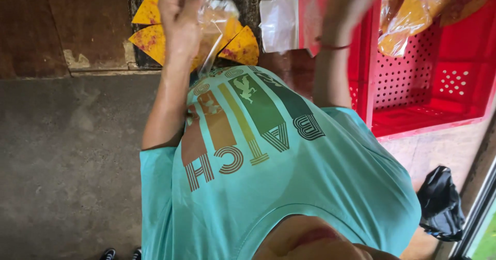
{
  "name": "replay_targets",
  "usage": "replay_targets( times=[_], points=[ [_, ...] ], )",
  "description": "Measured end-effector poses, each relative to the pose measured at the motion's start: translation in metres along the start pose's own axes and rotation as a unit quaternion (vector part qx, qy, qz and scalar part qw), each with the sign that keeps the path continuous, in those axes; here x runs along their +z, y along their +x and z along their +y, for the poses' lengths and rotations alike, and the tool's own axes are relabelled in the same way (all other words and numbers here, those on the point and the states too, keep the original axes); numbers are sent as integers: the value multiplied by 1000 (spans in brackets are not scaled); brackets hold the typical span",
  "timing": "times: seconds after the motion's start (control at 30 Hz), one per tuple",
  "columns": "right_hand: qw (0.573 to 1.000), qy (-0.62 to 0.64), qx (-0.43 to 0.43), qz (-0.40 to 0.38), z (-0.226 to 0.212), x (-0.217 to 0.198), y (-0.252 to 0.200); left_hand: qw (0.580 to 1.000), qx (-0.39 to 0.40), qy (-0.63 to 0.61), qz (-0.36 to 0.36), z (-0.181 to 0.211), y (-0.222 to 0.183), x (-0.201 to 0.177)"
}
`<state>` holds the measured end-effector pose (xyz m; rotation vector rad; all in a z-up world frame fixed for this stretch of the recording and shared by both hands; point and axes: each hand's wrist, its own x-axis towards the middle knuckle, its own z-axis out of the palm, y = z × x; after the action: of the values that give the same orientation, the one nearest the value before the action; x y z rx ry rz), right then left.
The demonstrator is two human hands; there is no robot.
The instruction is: The person picks up plastic bags and yellow triangular bakery items one at a time, places each item inside a bag, and twists the bag closed.
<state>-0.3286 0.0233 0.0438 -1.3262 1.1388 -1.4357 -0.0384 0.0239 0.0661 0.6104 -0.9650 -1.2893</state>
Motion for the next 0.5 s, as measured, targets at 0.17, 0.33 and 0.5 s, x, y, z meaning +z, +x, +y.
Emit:
replay_targets(
  times=[0.17,0.33,0.5],
  points=[
    [985,74,73,-138,10,65,-4,967,38,252,-19,-11,-1,14],
    [963,130,93,-216,14,93,7,881,175,433,74,-41,1,-12],
    [991,35,50,-118,36,75,23,950,87,285,87,-68,-4,-38]
  ],
)
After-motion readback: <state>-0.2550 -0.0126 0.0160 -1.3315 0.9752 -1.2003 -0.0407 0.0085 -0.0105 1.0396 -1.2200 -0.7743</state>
